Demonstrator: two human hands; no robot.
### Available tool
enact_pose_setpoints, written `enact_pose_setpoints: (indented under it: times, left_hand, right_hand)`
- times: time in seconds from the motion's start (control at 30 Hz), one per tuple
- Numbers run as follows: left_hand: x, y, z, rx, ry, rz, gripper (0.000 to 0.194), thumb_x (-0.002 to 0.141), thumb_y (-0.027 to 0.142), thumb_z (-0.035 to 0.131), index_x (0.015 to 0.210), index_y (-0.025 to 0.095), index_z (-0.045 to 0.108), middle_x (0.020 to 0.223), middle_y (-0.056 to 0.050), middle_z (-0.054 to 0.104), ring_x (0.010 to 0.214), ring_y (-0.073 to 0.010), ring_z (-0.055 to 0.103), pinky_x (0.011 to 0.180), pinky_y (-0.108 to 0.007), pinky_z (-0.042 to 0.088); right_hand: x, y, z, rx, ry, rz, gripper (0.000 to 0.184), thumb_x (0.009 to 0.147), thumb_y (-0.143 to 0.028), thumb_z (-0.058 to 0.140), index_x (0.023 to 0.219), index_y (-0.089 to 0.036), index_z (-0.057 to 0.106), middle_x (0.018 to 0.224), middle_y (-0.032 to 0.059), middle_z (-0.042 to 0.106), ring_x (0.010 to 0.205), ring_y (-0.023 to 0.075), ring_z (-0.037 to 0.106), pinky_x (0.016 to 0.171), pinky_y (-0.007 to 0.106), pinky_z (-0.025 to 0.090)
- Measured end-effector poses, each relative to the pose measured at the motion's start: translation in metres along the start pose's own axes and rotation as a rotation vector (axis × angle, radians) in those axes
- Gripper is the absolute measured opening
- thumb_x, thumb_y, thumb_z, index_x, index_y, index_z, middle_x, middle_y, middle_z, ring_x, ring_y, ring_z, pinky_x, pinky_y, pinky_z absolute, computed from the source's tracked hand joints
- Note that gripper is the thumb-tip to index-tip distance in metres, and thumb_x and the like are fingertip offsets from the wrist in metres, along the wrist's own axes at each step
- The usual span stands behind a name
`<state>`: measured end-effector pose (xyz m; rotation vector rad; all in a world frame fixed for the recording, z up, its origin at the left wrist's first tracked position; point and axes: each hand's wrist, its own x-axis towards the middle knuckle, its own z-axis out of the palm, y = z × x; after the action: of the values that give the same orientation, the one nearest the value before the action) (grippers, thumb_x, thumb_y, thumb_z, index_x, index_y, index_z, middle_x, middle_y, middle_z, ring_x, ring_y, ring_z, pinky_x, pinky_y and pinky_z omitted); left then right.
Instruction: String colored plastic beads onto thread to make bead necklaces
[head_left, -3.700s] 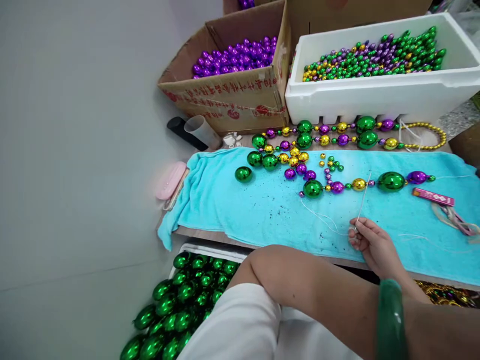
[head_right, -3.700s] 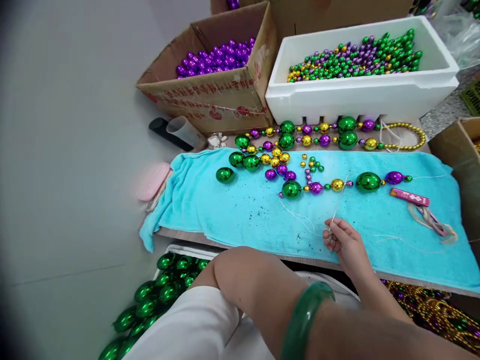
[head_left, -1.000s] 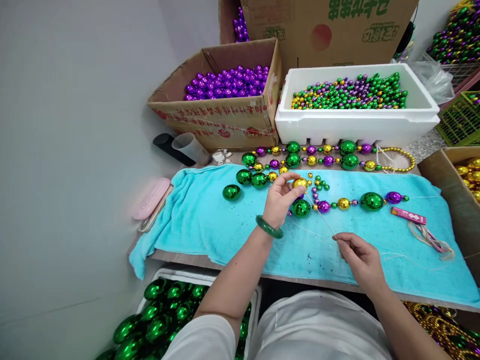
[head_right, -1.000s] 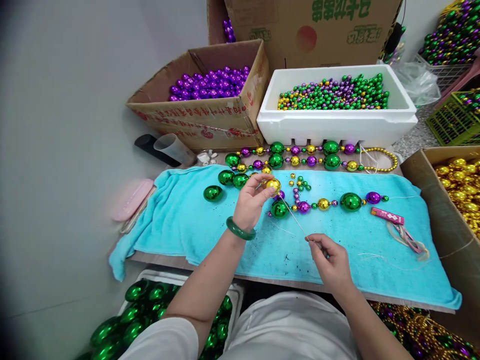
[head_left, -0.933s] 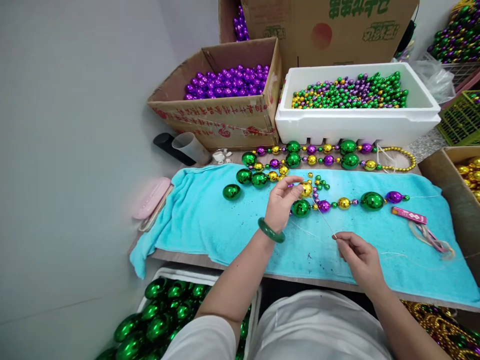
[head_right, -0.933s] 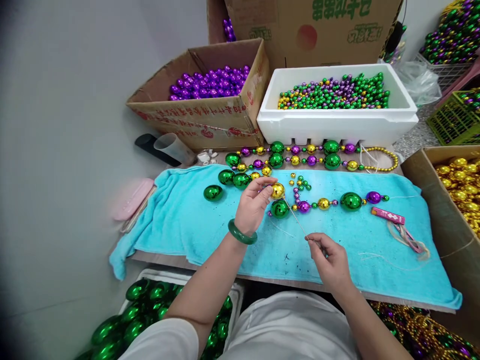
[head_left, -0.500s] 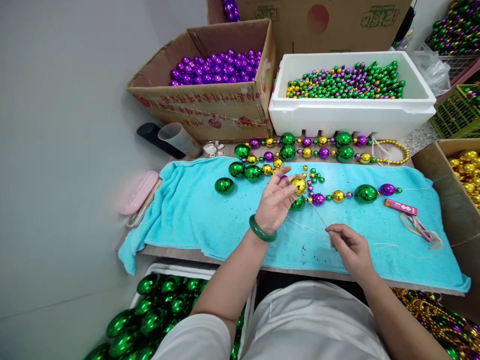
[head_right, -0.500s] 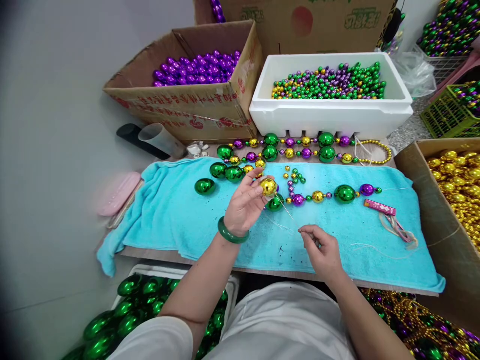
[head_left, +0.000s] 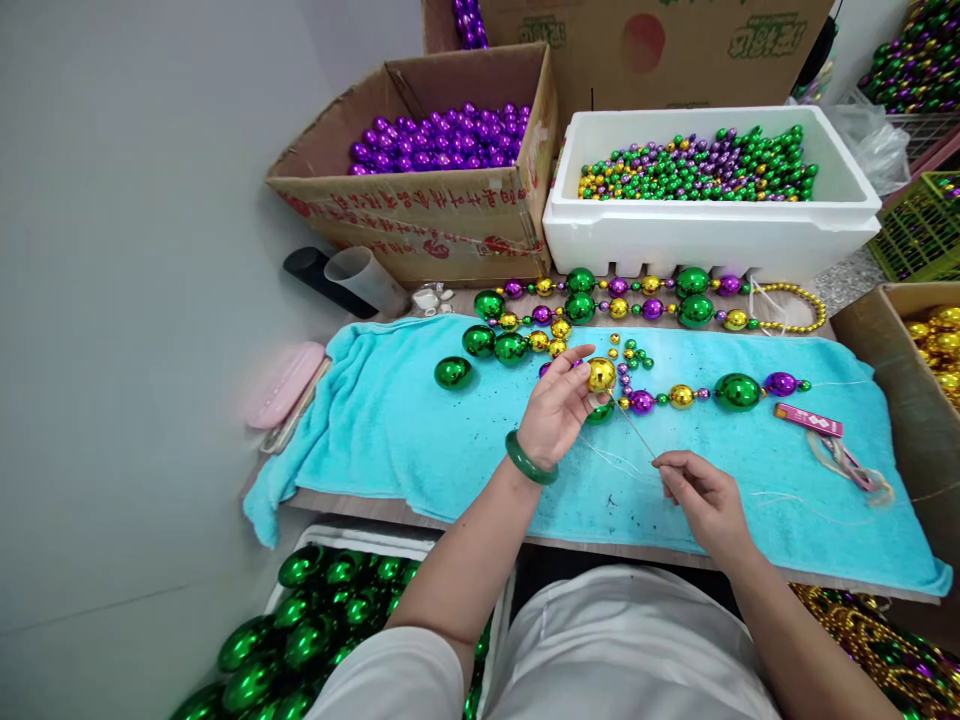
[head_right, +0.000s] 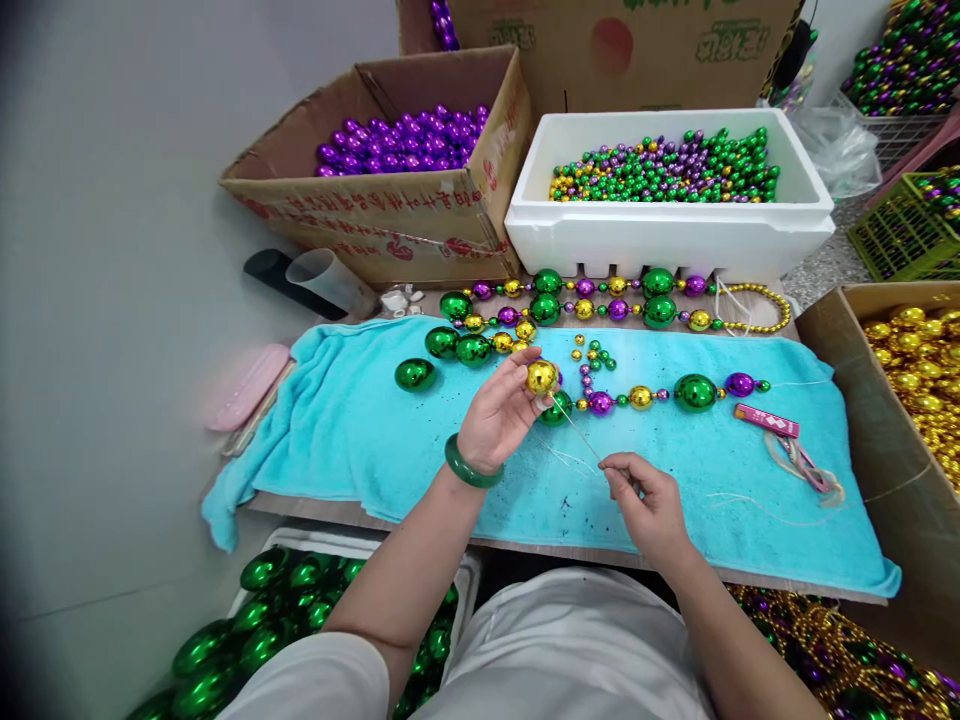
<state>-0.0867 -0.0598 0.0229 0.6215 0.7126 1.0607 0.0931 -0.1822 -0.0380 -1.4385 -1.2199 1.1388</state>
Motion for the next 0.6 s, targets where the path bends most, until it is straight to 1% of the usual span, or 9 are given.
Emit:
enact_pose_setpoints:
  times: [0.1,0.2,0.33,0.5,0.6]
  left_hand:
    - [0.0001,0.0007,0.0006,0.023,0.011,0.009,0.034,0.077,0.026,0.066,0.109,0.019,0.056,0.092,-0.003,0.065,0.077,-0.0122,0.063,0.066,-0.024,0.05]
    - [0.0008,-0.0001,-0.0001,0.027,0.008,0.013,0.032,0.078,0.027,0.065,0.108,0.019,0.056,0.09,-0.003,0.064,0.079,-0.0123,0.064,0.067,-0.024,0.05]
    - [0.0032,-0.0026,-0.0028,0.011,0.022,0.015,0.027,0.079,0.027,0.063,0.105,0.02,0.057,0.093,-0.004,0.065,0.082,-0.0127,0.064,0.07,-0.025,0.051]
    - [0.0065,-0.0052,-0.006,-0.06,0.03,-0.041,0.021,0.081,0.029,0.06,0.1,0.018,0.06,0.093,-0.005,0.066,0.082,-0.0141,0.065,0.066,-0.024,0.051]
    - [0.0066,-0.0073,-0.0061,-0.056,0.034,-0.041,0.021,0.081,0.029,0.061,0.098,0.017,0.062,0.093,-0.006,0.066,0.081,-0.0144,0.064,0.066,-0.024,0.051]
  right_hand:
    - [0.0017,-0.0008,0.0007,0.009,0.006,0.008,0.019,0.085,-0.036,0.056,0.086,-0.019,0.066,0.06,-0.001,0.053,0.055,0.012,0.05,0.052,0.025,0.041]
    - [0.0039,-0.001,0.0014,0.008,0.023,0.016,0.019,0.085,-0.036,0.056,0.086,-0.019,0.065,0.06,-0.0012,0.052,0.056,0.0122,0.051,0.053,0.025,0.042]
    - [0.0055,-0.0023,0.0011,0.007,0.032,0.022,0.02,0.086,-0.036,0.055,0.086,-0.019,0.065,0.06,-0.0014,0.052,0.055,0.0117,0.05,0.053,0.025,0.041]
    - [0.0054,-0.0038,-0.0003,0.053,0.025,0.028,0.019,0.085,-0.035,0.057,0.085,-0.019,0.066,0.058,-0.0016,0.051,0.054,0.0113,0.048,0.051,0.025,0.04]
    - [0.0049,-0.003,-0.0007,0.049,0.026,0.035,0.019,0.085,-0.035,0.057,0.084,-0.019,0.066,0.058,-0.0018,0.051,0.054,0.0109,0.047,0.051,0.024,0.039]
